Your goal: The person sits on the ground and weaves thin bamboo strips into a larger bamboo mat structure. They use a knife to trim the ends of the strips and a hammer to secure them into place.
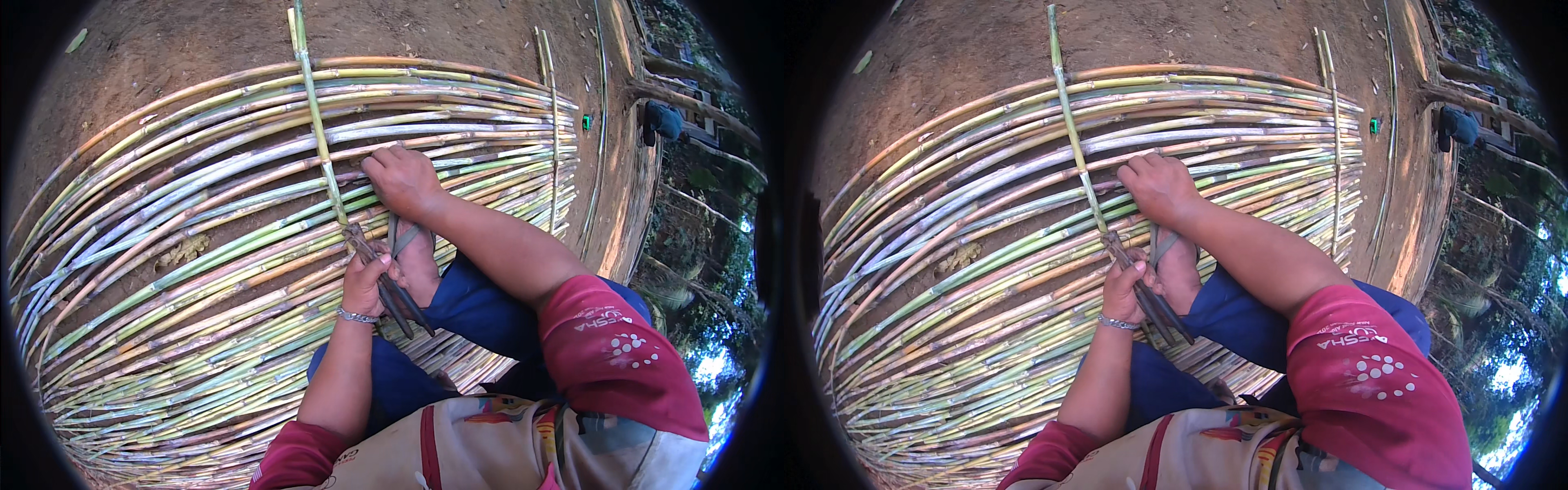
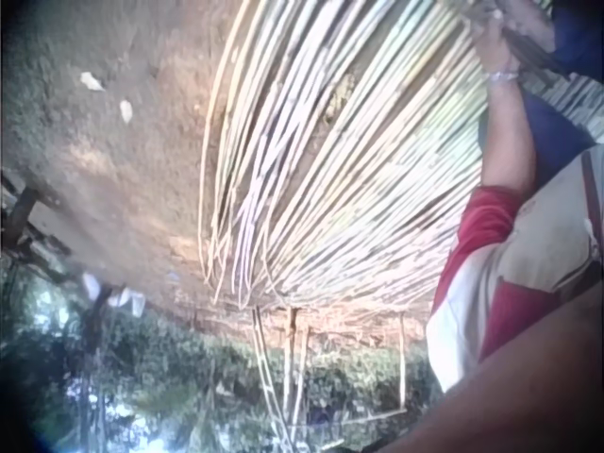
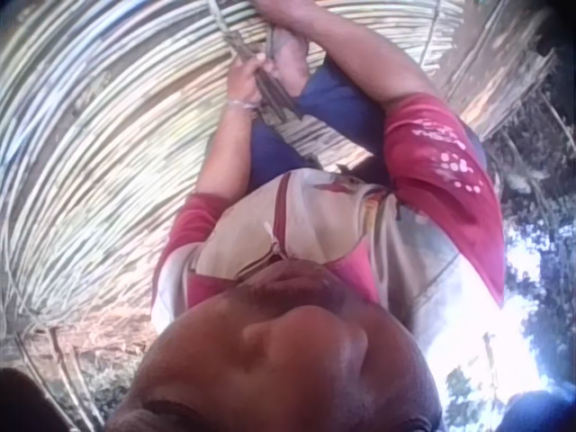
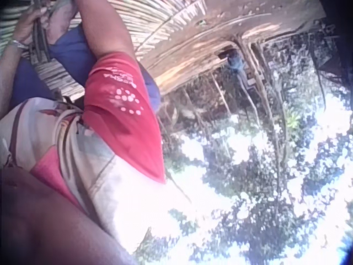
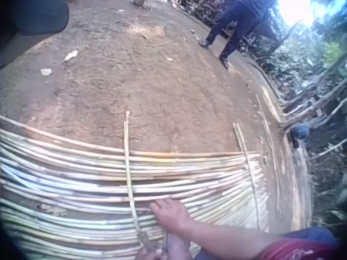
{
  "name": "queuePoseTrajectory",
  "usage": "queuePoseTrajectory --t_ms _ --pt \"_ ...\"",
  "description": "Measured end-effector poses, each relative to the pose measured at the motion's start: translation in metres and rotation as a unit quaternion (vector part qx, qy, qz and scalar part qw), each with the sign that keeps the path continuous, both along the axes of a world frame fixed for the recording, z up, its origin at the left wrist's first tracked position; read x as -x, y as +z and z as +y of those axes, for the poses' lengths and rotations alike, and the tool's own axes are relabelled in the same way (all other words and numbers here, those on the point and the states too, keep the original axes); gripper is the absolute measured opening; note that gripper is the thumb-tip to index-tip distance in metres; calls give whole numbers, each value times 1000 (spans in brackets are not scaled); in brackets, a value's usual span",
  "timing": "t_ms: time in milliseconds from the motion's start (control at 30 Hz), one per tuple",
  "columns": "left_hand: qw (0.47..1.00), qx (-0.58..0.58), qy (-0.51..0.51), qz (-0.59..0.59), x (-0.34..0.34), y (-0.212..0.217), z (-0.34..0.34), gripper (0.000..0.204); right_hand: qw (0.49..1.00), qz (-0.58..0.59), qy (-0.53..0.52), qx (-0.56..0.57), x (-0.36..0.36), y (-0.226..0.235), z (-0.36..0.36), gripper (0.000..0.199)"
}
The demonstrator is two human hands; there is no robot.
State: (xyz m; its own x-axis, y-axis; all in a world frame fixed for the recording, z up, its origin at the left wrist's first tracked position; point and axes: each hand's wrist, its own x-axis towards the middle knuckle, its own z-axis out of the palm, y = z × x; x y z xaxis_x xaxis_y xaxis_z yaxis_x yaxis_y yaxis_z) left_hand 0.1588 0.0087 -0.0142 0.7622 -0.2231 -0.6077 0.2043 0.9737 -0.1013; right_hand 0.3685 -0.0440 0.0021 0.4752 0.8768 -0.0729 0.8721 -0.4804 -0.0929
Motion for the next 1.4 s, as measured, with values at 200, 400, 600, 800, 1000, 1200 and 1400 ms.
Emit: queuePoseTrajectory --t_ms 200,400,600,800,1000,1200,1400 --pt "1000 7 -2 0 -1 1 0 20 1000 14 -14 -6 -1 1 -1 15" --pt "1000 14 1 -1 -1 0 0 20 994 87 -61 -16 -13 15 -23 14" --pt "1000 18 -6 -1 -2 3 2 21 992 98 -76 30 -35 28 -59 14" --pt "1000 3 -4 -14 -2 0 0 22 988 120 -67 71 -45 35 -72 14" --pt "1000 4 -7 -11 -2 0 -1 21 981 148 -84 90 -39 42 -70 28" --pt "1000 -7 -5 -22 -1 0 -1 22 967 229 -86 70 -14 50 -4 33" --pt "999 -20 -2 -41 -5 4 0 19 991 115 -49 -50 18 19 54 18"
